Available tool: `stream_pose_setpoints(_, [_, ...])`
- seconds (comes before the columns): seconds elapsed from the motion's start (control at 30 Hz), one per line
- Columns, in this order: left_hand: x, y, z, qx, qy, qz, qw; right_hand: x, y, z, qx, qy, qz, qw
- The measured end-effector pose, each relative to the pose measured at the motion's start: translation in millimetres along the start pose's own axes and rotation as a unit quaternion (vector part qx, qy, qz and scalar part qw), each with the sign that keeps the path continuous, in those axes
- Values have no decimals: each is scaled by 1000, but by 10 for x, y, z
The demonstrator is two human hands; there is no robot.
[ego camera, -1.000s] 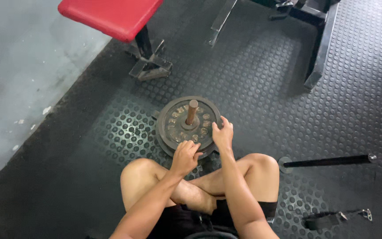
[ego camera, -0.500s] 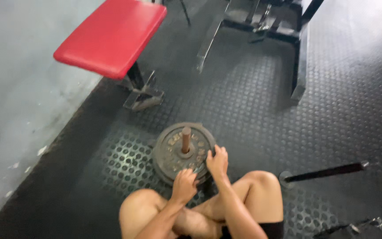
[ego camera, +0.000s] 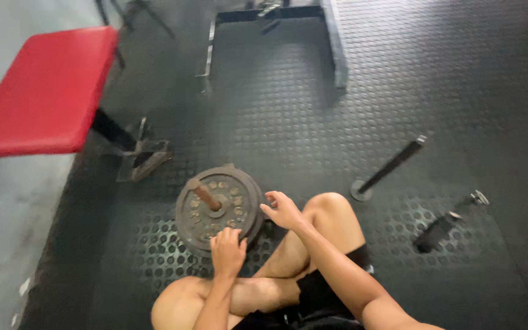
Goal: The person sits on the gym floor and loads weight plates onto a barbell. They slide several plates onto the bar and then use a strap to secure them in place.
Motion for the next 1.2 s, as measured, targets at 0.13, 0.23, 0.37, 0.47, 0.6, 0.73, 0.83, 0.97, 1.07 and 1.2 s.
stream_pose_setpoints(0.13, [49, -37, 66, -18, 13, -42, 999, -860, 276, 582, -66, 142, -111, 981])
stream_pose_setpoints(0.23, [1, -60, 100, -17, -1, -39, 999, -1464, 817, 1144, -37, 288, -171, 942])
stream_pose_setpoints(0.37, [76, -156, 92, -60, -33, -42, 997, -2215, 1748, 2040, 3, 479, -180, 859])
stream_pose_setpoints(0.47, [124, -243, 109, -46, -65, -41, 996, -2293, 2870, 2547, 271, 438, -178, 838])
stream_pose_setpoints(0.6, [276, -365, 56, -117, -107, -70, 985, -2389, 3660, 2853, 401, 382, -130, 823])
stream_pose_setpoints(0.73, [289, -283, 96, -163, -162, -96, 969, -2612, 3872, 2742, 419, 396, -146, 804])
stream_pose_setpoints(0.83, [208, -16, 158, -67, -46, -89, 993, -2734, 4013, 2580, 402, 402, -129, 812])
stream_pose_setpoints(0.97, [-361, 890, 93, 126, 79, 74, 986, -2647, 4065, 2580, 448, 351, -178, 803])
stream_pose_setpoints(1.07, [-669, 1823, -151, 171, 22, 189, 967, -2481, 3814, 2655, 442, 252, -177, 842])
stream_pose_setpoints(1.2, [-679, 2930, -232, 244, 1, 242, 939, -1914, 3690, 3062, 426, 193, -140, 873])
Point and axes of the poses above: each hand's wrist, its own z-axis away from the middle knuckle, its own x-axis out of the palm, y = z × x, the point moved 9 cm from there along -z, towards the middle knuckle, and after that the axes turned 11 degrees about -y, right-handed, at the moved point
